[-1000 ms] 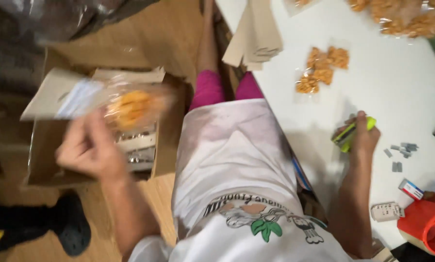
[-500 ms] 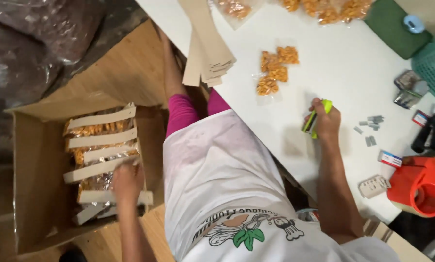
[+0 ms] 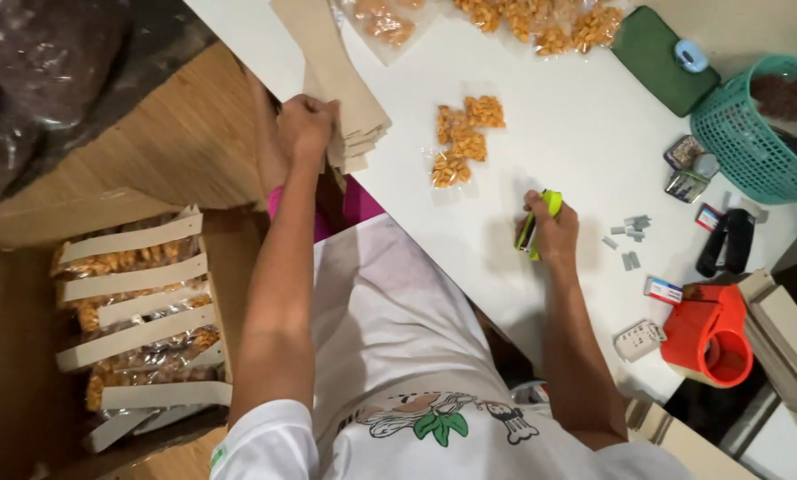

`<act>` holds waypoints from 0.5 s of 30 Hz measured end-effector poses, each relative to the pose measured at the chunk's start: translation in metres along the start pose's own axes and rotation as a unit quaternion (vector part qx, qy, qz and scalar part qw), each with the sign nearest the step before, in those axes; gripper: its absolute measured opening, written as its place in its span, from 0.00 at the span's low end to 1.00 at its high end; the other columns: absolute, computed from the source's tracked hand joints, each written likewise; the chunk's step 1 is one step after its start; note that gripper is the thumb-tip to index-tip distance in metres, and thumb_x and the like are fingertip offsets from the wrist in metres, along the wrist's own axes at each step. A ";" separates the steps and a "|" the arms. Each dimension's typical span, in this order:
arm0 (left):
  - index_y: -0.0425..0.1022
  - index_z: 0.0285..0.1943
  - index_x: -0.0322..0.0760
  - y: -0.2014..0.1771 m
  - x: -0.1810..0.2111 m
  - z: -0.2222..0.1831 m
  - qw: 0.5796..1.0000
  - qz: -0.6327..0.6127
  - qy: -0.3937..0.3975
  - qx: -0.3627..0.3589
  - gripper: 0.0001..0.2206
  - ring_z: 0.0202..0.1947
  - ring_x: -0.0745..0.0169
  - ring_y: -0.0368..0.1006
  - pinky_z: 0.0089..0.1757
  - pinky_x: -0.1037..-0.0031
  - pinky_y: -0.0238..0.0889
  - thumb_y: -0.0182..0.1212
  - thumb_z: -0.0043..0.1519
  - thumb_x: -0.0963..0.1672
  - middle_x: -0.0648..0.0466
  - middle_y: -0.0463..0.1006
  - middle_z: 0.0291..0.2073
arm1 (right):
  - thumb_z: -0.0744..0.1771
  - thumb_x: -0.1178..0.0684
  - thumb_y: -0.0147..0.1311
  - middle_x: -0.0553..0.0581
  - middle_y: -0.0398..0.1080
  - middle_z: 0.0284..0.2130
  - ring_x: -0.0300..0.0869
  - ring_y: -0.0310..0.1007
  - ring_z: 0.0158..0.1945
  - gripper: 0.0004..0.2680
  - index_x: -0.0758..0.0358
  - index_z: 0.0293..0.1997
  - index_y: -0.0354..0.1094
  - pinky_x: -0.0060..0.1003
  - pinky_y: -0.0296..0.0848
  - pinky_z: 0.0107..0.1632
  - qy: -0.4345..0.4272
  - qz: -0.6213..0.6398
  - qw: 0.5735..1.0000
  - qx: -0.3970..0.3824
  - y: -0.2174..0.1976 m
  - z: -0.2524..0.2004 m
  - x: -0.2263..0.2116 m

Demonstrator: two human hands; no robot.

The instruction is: Attaching cardboard headers to plastic bags of snacks using a manual stapler

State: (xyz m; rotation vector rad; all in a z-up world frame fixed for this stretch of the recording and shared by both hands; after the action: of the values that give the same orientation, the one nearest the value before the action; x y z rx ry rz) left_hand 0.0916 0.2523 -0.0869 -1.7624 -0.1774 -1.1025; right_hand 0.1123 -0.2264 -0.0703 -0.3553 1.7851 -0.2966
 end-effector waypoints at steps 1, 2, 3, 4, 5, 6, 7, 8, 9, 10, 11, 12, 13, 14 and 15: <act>0.77 0.31 0.46 0.006 -0.008 0.005 0.999 -0.048 -0.023 -0.003 0.13 0.27 0.57 0.81 0.30 0.68 0.72 0.72 0.52 0.53 0.55 0.81 0.25 | 0.67 0.39 0.62 0.56 0.73 0.20 0.43 0.76 0.25 0.11 0.52 0.34 0.73 0.37 0.75 0.37 -0.010 -0.016 1.000 -0.016 0.001 0.002 0.003; 0.78 0.29 0.44 0.012 -0.015 0.010 0.994 -0.095 -0.046 -0.007 0.08 0.25 0.62 0.79 0.28 0.73 0.71 0.70 0.52 0.48 0.55 0.80 0.23 | 0.65 0.41 0.66 0.54 0.72 0.18 0.43 0.75 0.24 0.10 0.51 0.33 0.73 0.35 0.73 0.37 -0.019 -0.031 0.999 -0.033 0.002 0.003 0.005; 0.78 0.29 0.44 0.014 -0.019 0.010 0.995 -0.092 -0.048 -0.007 0.08 0.25 0.62 0.79 0.28 0.73 0.71 0.70 0.52 0.48 0.55 0.80 0.23 | 0.65 0.41 0.66 0.54 0.72 0.18 0.43 0.75 0.24 0.10 0.51 0.33 0.73 0.35 0.73 0.37 -0.016 -0.031 0.999 -0.035 0.008 0.004 0.008; 0.77 0.28 0.43 0.015 -0.021 0.010 0.993 -0.115 -0.033 -0.007 0.08 0.23 0.63 0.76 0.26 0.73 0.69 0.68 0.53 0.48 0.55 0.78 0.21 | 0.64 0.44 0.66 0.56 0.73 0.25 0.49 0.76 0.31 0.08 0.53 0.36 0.72 0.41 0.74 0.43 -0.076 -0.112 0.988 -0.069 0.017 0.004 0.006; 0.76 0.27 0.42 0.015 -0.022 0.011 0.990 -0.139 -0.017 -0.006 0.08 0.21 0.65 0.73 0.24 0.74 0.68 0.67 0.54 0.48 0.55 0.76 0.19 | 0.62 0.48 0.66 0.59 0.74 0.32 0.55 0.77 0.38 0.09 0.54 0.40 0.72 0.47 0.74 0.48 -0.136 -0.191 0.967 -0.103 0.027 0.003 0.004; 0.76 0.27 0.42 0.013 -0.022 0.011 0.991 -0.135 -0.018 -0.007 0.08 0.21 0.65 0.73 0.24 0.74 0.68 0.67 0.54 0.48 0.55 0.76 0.19 | 0.62 0.48 0.66 0.59 0.74 0.32 0.55 0.77 0.38 0.09 0.54 0.40 0.72 0.47 0.74 0.48 -0.133 -0.189 0.967 -0.104 0.038 -0.012 -0.012; 0.78 0.33 0.42 0.013 -0.019 0.012 0.993 -0.113 -0.014 -0.037 0.13 0.25 0.63 0.76 0.26 0.72 0.69 0.70 0.54 0.52 0.55 0.78 0.23 | 0.62 0.54 0.65 0.61 0.69 0.41 0.61 0.76 0.41 0.12 0.55 0.46 0.69 0.52 0.76 0.50 -0.174 -0.251 0.947 -0.101 0.049 -0.025 -0.033; 0.79 0.40 0.42 0.012 -0.016 0.012 0.994 -0.090 -0.011 -0.068 0.19 0.29 0.61 0.78 0.29 0.70 0.70 0.74 0.54 0.55 0.54 0.79 0.27 | 0.61 0.60 0.64 0.62 0.64 0.50 0.68 0.76 0.45 0.16 0.55 0.52 0.67 0.57 0.78 0.51 -0.214 -0.312 0.921 -0.096 0.061 -0.040 -0.054; 0.79 0.40 0.42 0.015 -0.018 0.014 0.994 -0.090 -0.009 -0.067 0.19 0.29 0.61 0.78 0.29 0.70 0.70 0.74 0.54 0.55 0.54 0.79 0.27 | 0.61 0.60 0.64 0.62 0.64 0.50 0.68 0.76 0.45 0.16 0.55 0.52 0.67 0.57 0.78 0.51 -0.215 -0.310 0.921 -0.095 0.070 -0.039 -0.054; 0.76 0.34 0.44 0.018 -0.021 0.016 0.991 -0.117 -0.021 -0.064 0.15 0.27 0.64 0.75 0.28 0.73 0.67 0.74 0.53 0.53 0.58 0.77 0.25 | 0.59 0.61 0.63 0.60 0.63 0.49 0.59 0.76 0.43 0.17 0.57 0.52 0.68 0.50 0.78 0.49 -0.334 -0.344 0.877 -0.019 0.077 -0.044 -0.063; 0.73 0.28 0.46 0.022 -0.023 0.018 0.987 -0.144 -0.032 -0.061 0.14 0.25 0.66 0.72 0.27 0.76 0.64 0.74 0.53 0.51 0.61 0.74 0.22 | 0.58 0.61 0.63 0.58 0.61 0.49 0.50 0.76 0.41 0.18 0.58 0.51 0.69 0.43 0.78 0.47 -0.445 -0.371 0.813 0.060 0.084 -0.051 -0.071; 0.73 0.28 0.46 0.019 -0.020 0.016 0.987 -0.144 -0.029 -0.060 0.14 0.25 0.66 0.72 0.27 0.76 0.64 0.74 0.53 0.51 0.61 0.74 0.22 | 0.58 0.61 0.63 0.58 0.61 0.49 0.50 0.76 0.41 0.18 0.58 0.51 0.69 0.43 0.78 0.47 -0.446 -0.370 0.813 0.062 0.087 -0.040 -0.069; 0.77 0.38 0.41 0.016 -0.020 0.013 0.982 -0.168 -0.054 -0.062 0.14 0.27 0.67 0.74 0.28 0.76 0.68 0.75 0.54 0.50 0.57 0.78 0.27 | 0.59 0.59 0.63 0.56 0.63 0.47 0.50 0.74 0.42 0.13 0.58 0.46 0.70 0.41 0.76 0.45 -0.468 -0.369 0.801 0.058 0.090 -0.031 -0.067; 0.81 0.47 0.36 0.013 -0.020 0.010 0.976 -0.192 -0.079 -0.063 0.17 0.29 0.67 0.77 0.30 0.75 0.73 0.75 0.55 0.49 0.53 0.82 0.31 | 0.60 0.57 0.64 0.54 0.64 0.44 0.49 0.72 0.44 0.09 0.58 0.40 0.70 0.39 0.75 0.44 -0.490 -0.368 0.789 0.054 0.094 -0.023 -0.065; 0.81 0.47 0.36 0.001 -0.016 0.003 0.977 -0.191 -0.077 -0.062 0.17 0.29 0.67 0.77 0.30 0.75 0.73 0.75 0.55 0.49 0.53 0.82 0.31 | 0.60 0.57 0.64 0.54 0.64 0.44 0.49 0.72 0.44 0.09 0.58 0.40 0.70 0.39 0.75 0.44 -0.491 -0.365 0.789 0.056 0.093 -0.018 -0.064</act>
State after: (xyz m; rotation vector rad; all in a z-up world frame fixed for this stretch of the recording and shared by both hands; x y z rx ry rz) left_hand 0.0853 0.2596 -0.0996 -1.9775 -0.5740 -1.2684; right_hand 0.1017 -0.1153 -0.0446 -0.9218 0.5307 -0.6170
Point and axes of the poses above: each hand's wrist, its own z-axis towards the middle knuckle, its own y-axis out of the palm, x = y × z, the point moved 4 cm from there along z, towards the middle knuckle
